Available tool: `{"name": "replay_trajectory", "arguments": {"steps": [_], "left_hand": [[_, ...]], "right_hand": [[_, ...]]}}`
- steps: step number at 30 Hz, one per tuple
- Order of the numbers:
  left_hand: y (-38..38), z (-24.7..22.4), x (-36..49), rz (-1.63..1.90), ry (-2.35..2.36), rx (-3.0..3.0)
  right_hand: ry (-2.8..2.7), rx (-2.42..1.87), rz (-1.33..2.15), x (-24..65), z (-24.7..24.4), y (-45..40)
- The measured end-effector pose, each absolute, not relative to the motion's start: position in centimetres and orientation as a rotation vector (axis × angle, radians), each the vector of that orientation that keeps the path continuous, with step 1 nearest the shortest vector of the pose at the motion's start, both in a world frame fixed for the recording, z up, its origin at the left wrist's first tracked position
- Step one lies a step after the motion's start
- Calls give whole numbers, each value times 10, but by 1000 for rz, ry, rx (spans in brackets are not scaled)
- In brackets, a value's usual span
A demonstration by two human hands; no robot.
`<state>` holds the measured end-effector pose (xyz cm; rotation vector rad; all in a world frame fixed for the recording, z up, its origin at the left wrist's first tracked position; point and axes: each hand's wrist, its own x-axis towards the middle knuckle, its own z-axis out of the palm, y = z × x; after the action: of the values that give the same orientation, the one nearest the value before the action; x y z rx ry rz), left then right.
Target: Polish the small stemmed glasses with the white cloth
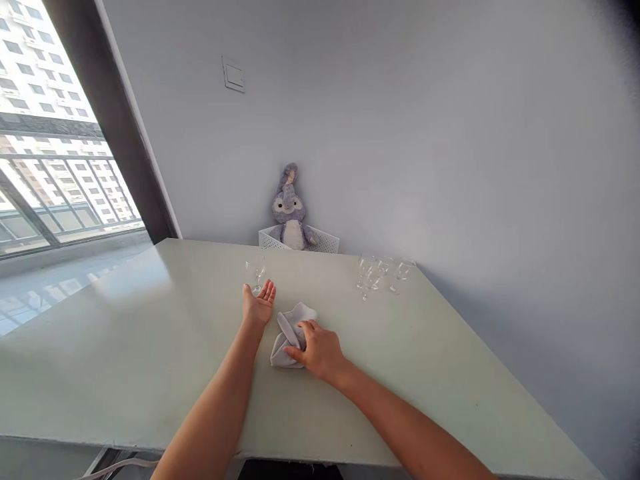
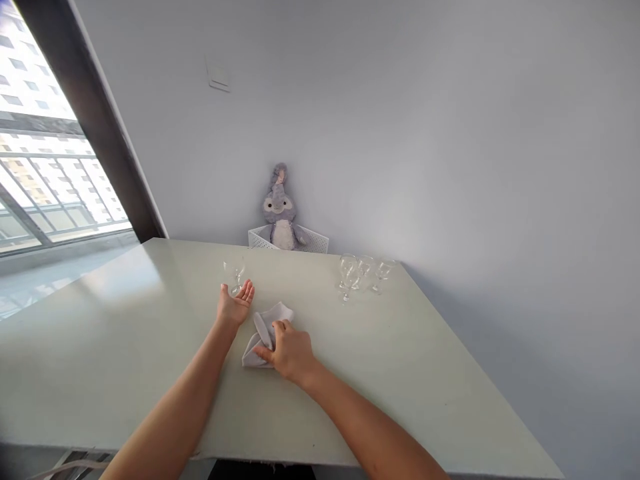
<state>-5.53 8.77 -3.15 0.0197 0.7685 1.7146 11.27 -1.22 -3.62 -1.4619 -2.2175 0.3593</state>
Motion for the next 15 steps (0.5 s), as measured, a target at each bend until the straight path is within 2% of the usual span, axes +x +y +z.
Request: {"name": "replay_trajectory", "arguments": {"steps": [3, 6, 11, 15], "left_hand": [[92, -31, -60, 1696, 674, 62], [97, -31, -65, 1673, 559, 113], [104, -24, -69, 1685, 537, 161], [103, -12, -58, 1699, 647, 181]], "right_hand": [[-2209, -1532, 377, 108, -50, -13], [-2118, -1420, 474, 114, -60, -8], [-1724, -1167, 894, 126, -54, 1], [-1192, -1035, 1211, 140, -41, 9]]}}
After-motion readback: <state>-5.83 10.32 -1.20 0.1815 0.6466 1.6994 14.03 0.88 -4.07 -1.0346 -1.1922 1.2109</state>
